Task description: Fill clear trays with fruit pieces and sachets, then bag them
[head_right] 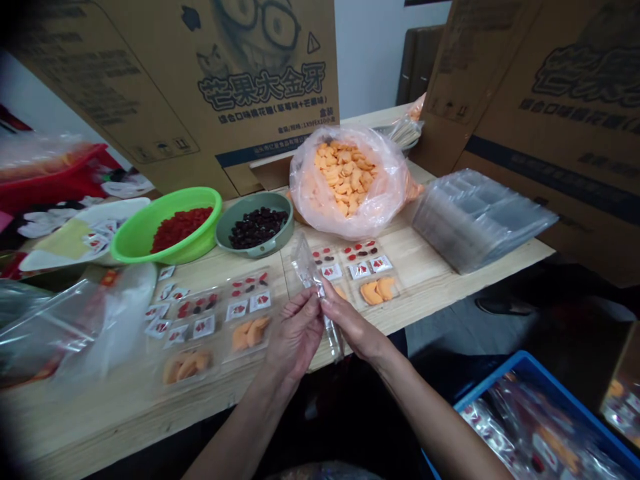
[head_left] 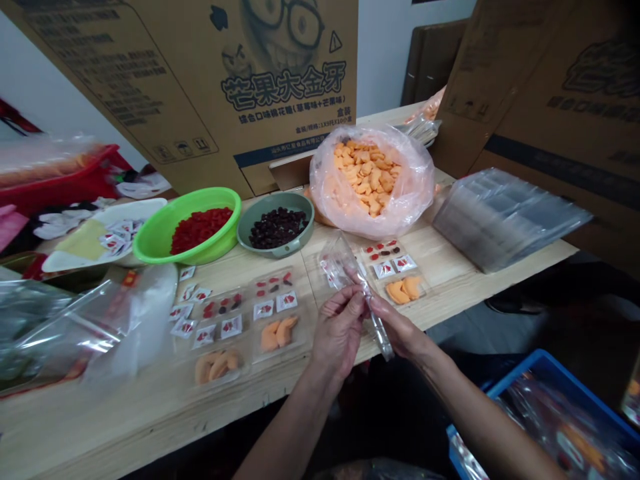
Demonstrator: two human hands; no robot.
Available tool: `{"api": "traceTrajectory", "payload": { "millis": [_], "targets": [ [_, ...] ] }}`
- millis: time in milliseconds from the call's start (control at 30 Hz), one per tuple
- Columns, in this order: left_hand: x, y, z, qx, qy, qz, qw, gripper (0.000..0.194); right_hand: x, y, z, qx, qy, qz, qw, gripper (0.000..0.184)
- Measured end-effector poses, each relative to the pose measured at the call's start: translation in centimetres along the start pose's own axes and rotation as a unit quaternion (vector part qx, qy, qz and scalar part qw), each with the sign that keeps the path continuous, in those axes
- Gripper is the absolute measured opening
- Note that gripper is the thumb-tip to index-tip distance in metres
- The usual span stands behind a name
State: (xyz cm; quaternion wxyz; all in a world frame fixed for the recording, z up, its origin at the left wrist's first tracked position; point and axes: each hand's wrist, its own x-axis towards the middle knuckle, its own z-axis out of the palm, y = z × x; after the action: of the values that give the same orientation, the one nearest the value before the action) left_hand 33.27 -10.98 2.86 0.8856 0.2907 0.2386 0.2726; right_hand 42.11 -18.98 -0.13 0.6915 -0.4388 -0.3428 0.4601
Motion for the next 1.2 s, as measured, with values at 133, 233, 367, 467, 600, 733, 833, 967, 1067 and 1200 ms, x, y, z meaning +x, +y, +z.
{"api": "traceTrajectory", "payload": {
  "millis": [133, 233, 367, 467, 600, 733, 833, 967, 1067, 1200],
  "targets": [
    [0.1, -0.2, -0.1, 0.006, 0.000, 0.004, 1.000, 0.027, 0.1, -0.1, 0.0, 0.003, -0.004, 0.004, 1.000, 0.055],
    [0.1, -0.2, -0.2, 0.002, 0.003, 0.011, 1.000, 0.027, 0.2, -0.1, 0.0, -0.003, 0.000, 0.014, 1.000, 0.055],
    [0.1, -0.1, -0.4, -0.006, -0.004, 0.013, 1.000, 0.026, 0.3, -0.1, 0.0, -0.010, -0.004, 0.017, 1.000, 0.061],
    [0.1, 0.0, -0.3, -0.002, -0.004, -0.001, 1.000, 0.026, 0.4, -0.1, 0.0, -0.026, 0.005, 0.027, 0.999, 0.062],
    [0.2, 0.1, -0.4, 0.004, -0.006, 0.001, 1.000, 0.027, 0.3, -0.1, 0.0, -0.011, 0.003, 0.027, 1.000, 0.059],
    [0.2, 0.1, -0.7, 0.014, -0.010, -0.001, 1.000, 0.025, 0.4, -0.1, 0.1, -0.001, 0.007, 0.036, 0.999, 0.062],
    [0.2, 0.0, -0.8, 0.019, -0.017, 0.003, 1.000, 0.024, 0.4, -0.2, 0.2, 0.009, 0.006, 0.029, 1.000, 0.062],
    [0.3, 0.0, -0.8, 0.033, -0.015, 0.014, 0.999, 0.020, 0.6, 0.0, 0.1, 0.004, -0.007, 0.022, 1.000, 0.059],
    [0.2, 0.4, -0.8, 0.076, -0.014, 0.015, 0.997, 0.017, 0.7, 0.1, 0.0, -0.043, -0.013, 0.011, 0.999, 0.059],
    [-0.2, 1.6, -0.8, 0.141, -0.043, 0.005, 0.989, 0.014, 0.9, -1.0, -0.6, -0.162, -0.014, -0.024, 0.986, 0.070]
  ]
}}
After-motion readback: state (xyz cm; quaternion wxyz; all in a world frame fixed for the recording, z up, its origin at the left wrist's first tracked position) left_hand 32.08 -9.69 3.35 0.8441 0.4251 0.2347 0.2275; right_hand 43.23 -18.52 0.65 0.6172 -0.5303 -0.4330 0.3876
